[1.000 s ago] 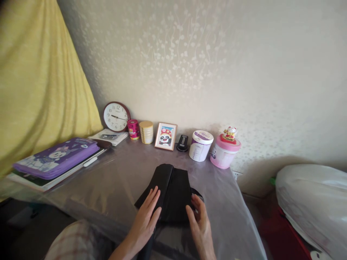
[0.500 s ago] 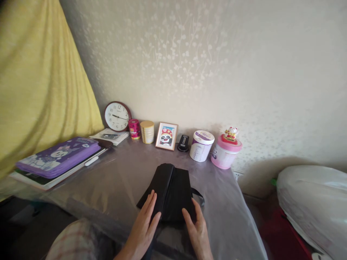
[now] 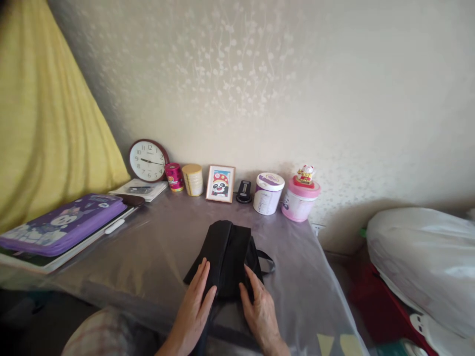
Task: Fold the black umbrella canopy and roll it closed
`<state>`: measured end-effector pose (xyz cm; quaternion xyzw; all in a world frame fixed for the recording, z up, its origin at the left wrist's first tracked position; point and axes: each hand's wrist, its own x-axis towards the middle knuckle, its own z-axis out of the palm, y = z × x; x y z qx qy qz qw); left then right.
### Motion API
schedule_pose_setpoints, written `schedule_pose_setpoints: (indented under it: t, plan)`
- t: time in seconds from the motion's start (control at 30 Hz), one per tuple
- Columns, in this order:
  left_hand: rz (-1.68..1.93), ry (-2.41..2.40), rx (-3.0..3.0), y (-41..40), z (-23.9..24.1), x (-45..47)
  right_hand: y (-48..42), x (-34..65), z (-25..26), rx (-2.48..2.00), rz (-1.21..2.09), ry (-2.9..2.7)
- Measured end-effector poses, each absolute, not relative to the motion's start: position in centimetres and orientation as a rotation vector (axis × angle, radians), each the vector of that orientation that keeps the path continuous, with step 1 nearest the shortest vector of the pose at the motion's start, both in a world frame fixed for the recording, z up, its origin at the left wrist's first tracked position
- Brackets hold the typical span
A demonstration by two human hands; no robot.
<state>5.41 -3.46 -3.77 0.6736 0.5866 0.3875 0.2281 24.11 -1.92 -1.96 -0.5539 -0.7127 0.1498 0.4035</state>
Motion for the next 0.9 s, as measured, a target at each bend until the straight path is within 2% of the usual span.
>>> schedule_pose_setpoints:
  t: [0.7, 0.9]
  plan:
    - [1.113, 1.578, 1.803, -3.4, -3.8, 5.3, -1.7, 24.3, -2.5, -1.613, 0.472, -1.605]
    - [1.074, 1.578, 1.807, -3.3, -3.4, 5.4, -1.6, 24.1, -0.9, -1.527, 0.577, -1.544]
